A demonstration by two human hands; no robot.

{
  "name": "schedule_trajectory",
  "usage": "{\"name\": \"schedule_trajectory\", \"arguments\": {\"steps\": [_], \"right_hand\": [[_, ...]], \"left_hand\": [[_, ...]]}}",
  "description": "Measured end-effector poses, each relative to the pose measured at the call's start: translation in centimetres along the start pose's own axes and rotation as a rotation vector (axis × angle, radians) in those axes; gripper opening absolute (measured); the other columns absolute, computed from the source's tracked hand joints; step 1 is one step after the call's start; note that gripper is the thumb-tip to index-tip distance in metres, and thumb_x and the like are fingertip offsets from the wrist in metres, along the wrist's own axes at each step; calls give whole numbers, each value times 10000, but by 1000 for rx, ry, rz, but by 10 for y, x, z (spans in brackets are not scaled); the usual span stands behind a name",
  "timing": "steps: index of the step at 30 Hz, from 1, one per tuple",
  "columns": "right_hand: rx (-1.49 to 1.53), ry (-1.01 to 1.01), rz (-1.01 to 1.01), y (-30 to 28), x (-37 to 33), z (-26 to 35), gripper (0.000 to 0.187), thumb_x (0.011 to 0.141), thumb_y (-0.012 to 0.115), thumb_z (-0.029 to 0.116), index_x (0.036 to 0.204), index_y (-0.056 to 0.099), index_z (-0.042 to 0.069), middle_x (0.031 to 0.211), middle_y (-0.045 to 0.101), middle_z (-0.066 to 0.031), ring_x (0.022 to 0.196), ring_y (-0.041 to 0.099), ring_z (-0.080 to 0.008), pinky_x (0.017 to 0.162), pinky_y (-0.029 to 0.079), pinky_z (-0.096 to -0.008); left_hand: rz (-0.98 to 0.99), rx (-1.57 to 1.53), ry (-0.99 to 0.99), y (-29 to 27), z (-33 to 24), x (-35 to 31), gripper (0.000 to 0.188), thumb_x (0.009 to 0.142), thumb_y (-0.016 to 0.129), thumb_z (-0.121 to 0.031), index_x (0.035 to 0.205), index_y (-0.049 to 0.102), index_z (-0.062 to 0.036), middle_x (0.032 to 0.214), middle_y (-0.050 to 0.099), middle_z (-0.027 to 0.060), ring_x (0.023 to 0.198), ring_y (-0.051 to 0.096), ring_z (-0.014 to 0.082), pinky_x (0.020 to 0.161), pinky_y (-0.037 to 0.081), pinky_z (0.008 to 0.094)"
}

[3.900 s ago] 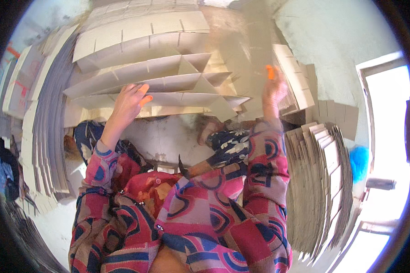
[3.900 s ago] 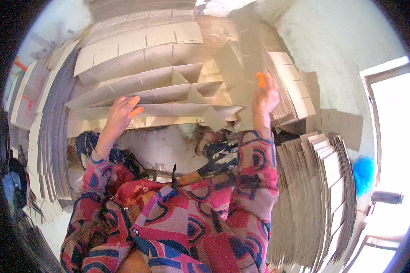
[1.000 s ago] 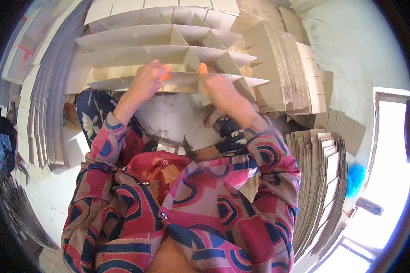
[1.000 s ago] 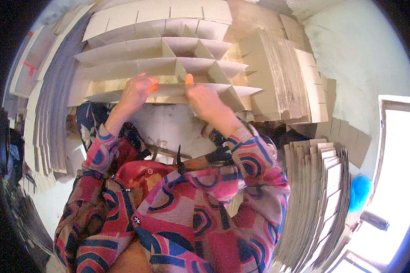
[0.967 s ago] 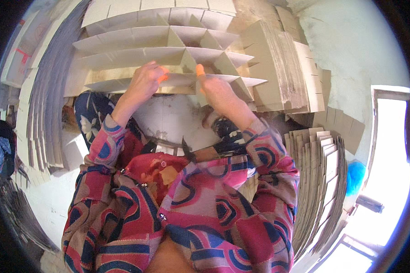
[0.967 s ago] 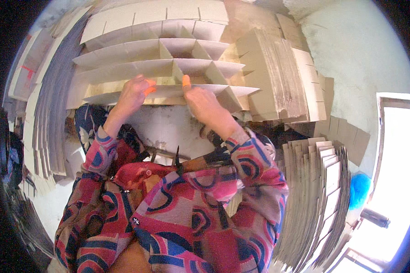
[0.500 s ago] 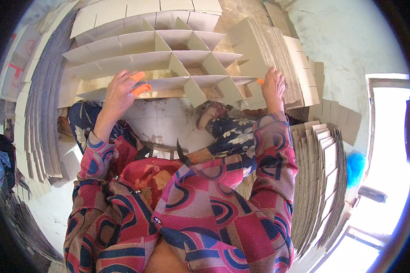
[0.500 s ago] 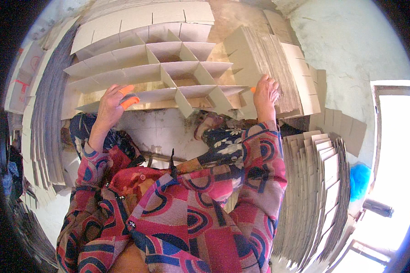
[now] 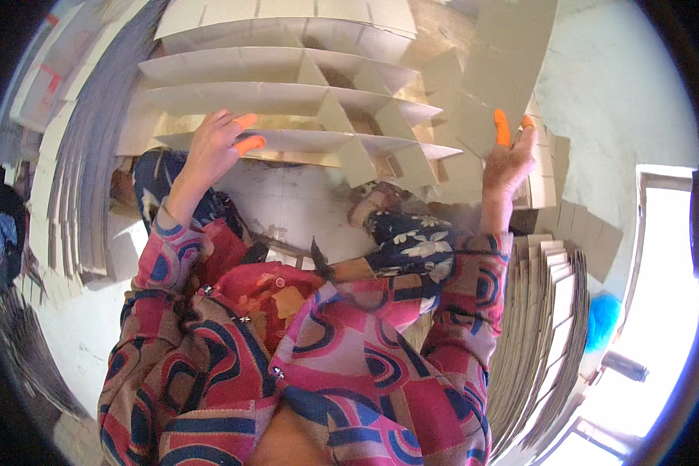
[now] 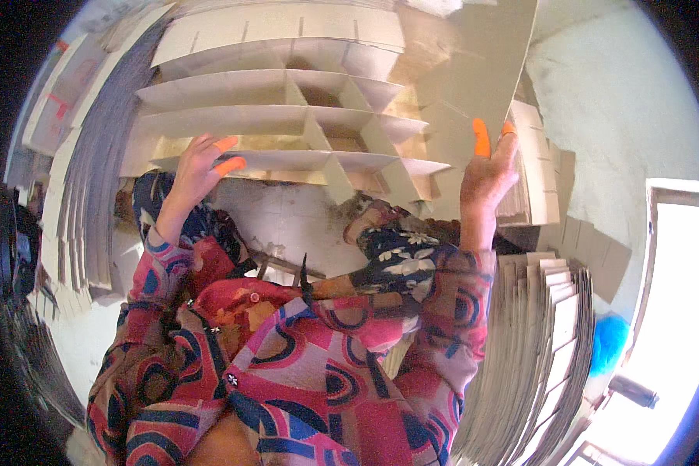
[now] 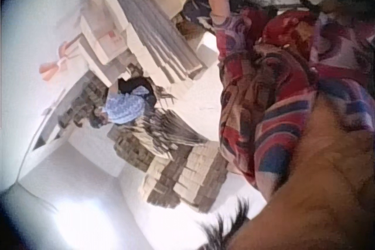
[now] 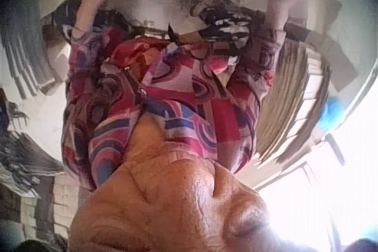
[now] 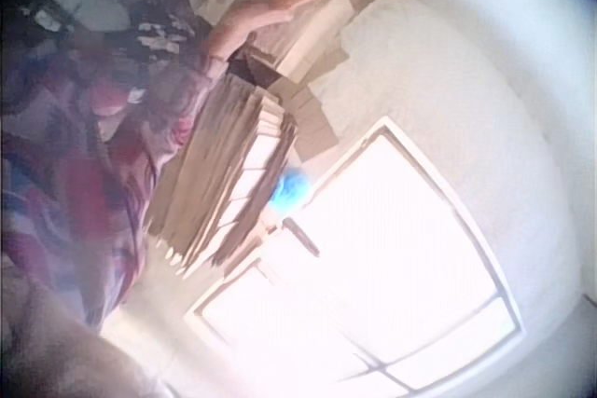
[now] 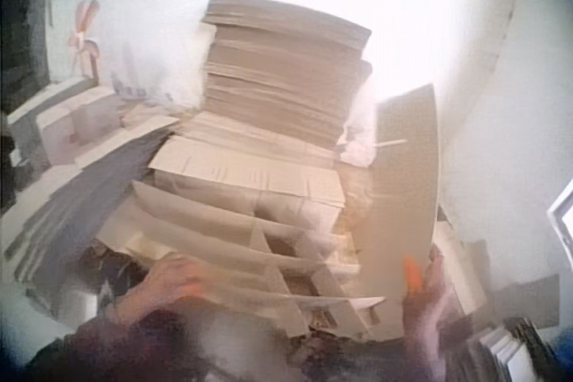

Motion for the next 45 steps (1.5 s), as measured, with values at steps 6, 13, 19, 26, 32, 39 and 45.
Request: {"name": "schedule_trajectory", "arguments": {"steps": [6, 13, 19, 26, 32, 39, 45], "right_hand": [[461, -351, 291, 28, -35, 127, 578, 814, 719, 87, 1344, 494, 36, 817, 534, 63, 571, 369, -89, 546, 410, -216], [490, -388, 570, 64, -73, 186, 591, 841, 659, 18, 1378, 414, 8, 822, 613, -273, 599, 578, -258, 588, 492, -296], [422, -402, 665, 84, -77, 200, 535, 853, 630, 9, 1348, 431, -15, 818, 591, -291, 649, 583, -389, 588, 493, -325], [460, -467, 720, 93, -71, 211, 578, 789, 694, -1, 1321, 469, -10, 894, 598, -300, 707, 580, -400, 669, 493, -347], [449, -609, 791, 119, -76, 219, 503, 795, 633, -19, 1268, 465, -49, 863, 579, -308, 813, 574, -464, 665, 476, -444], [259, -602, 997, 170, -108, 212, 473, 798, 589, 22, 1249, 461, -47, 852, 612, -274, 818, 608, -442, 683, 491, -489], [111, -653, 989, 171, -118, 201, 232, 831, 562, 96, 1053, 552, 31, 814, 643, -202, 761, 638, -379, 652, 511, -483]], "left_hand": [[23, -40, 28, 13, 21, -8, 179, 734, 724, -160, 868, 678, -51, 796, 651, 108, 781, 593, 295, 709, 473, 382], [14, -68, 75, 11, 13, -8, 149, 716, 725, -124, 829, 659, -53, 746, 629, 85, 717, 565, 264, 658, 448, 357], [6, -82, 51, 14, 14, -7, 110, 720, 696, -103, 806, 644, -59, 721, 603, 86, 734, 561, 278, 664, 446, 371], [20, -55, 42, 11, 12, -2, 138, 721, 717, -110, 819, 648, -41, 721, 597, 109, 716, 560, 289, 642, 448, 379], [17, -90, 54, 18, 20, -2, 130, 737, 710, -112, 830, 654, -40, 717, 582, 118, 733, 567, 308, 633, 454, 395], [-13, -84, 16, 21, 23, -2, 120, 745, 703, -118, 839, 661, -56, 740, 587, 111, 752, 570, 314, 665, 458, 405], [65, -74, 20, 26, 25, -1, 137, 760, 682, -141, 869, 655, -63, 743, 589, 105, 765, 569, 307, 671, 459, 404]]}}
Point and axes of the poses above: each hand's wrist, its own x-axis towards the middle knuckle, its own y-axis out of the palm, z = x × y, the point moved 6 cm from there along x, towards the middle knuckle
